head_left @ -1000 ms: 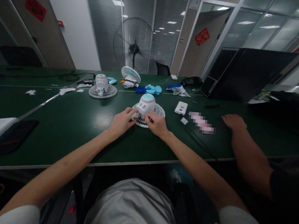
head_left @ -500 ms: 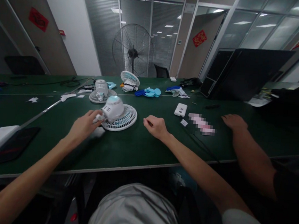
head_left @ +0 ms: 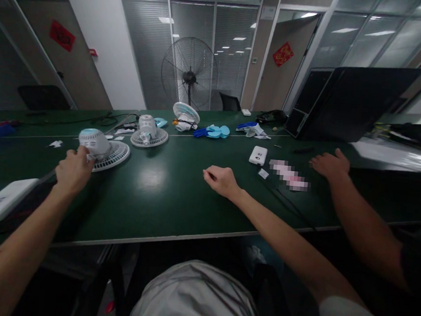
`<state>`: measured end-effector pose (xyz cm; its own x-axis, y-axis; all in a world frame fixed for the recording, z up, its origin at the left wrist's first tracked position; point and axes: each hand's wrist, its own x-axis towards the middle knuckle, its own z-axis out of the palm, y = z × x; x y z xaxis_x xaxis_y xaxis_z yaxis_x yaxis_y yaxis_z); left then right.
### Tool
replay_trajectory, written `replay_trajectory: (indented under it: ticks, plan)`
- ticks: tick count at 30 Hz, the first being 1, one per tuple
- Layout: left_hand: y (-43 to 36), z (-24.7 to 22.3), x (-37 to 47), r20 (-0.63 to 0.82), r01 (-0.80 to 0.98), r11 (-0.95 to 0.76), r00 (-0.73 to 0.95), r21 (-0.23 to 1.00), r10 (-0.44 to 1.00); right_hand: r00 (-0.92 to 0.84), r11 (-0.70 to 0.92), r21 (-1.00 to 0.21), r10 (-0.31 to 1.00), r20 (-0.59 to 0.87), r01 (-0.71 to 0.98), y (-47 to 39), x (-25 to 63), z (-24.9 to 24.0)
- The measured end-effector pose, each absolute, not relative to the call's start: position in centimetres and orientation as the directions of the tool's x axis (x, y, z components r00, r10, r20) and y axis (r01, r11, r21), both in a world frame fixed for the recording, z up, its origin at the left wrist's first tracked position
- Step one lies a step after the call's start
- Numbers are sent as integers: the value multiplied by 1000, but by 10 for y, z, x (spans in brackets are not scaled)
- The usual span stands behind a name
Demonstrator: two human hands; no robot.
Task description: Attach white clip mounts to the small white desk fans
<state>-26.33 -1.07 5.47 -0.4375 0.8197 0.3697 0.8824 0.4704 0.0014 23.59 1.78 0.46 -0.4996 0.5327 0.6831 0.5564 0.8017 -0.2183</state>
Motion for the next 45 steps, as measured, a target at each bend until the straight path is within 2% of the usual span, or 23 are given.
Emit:
replay_trajectory:
  ticks: [5,8,12,15,21,26,32,37,45]
  plan:
    - [29,65,-263,367,843,533,-518,68,772,-512,805,-221,534,672,550,17,237,7]
    - [46,72,-254,417,837,543,-520,74,745,-508,802,-233,542,669,550,18,238,7]
    - [74,71,-220,505,910,413,-377,45,776,-510,804,-250,548,663,539,19,238,7]
    - [104,61,-186,463,968,246,-239,45,854,-520,810,-252,544,659,529,17,238,8]
    - [150,46,-152,437,983,165,-186,85,880,-522,811,-245,541,660,531,15,240,12]
    - [163,59,-158,466,990,139,-126,7,876,-519,807,-264,552,653,528,18,241,12]
    - [170,71,-162,386,993,50,-4,-107,922,-508,798,-312,578,639,515,19,244,13]
    - [168,71,-159,383,994,74,-37,-83,923,-496,786,-347,600,627,512,19,245,15]
    - [170,67,-154,349,993,119,-118,18,930,-507,782,-332,603,616,528,20,244,13]
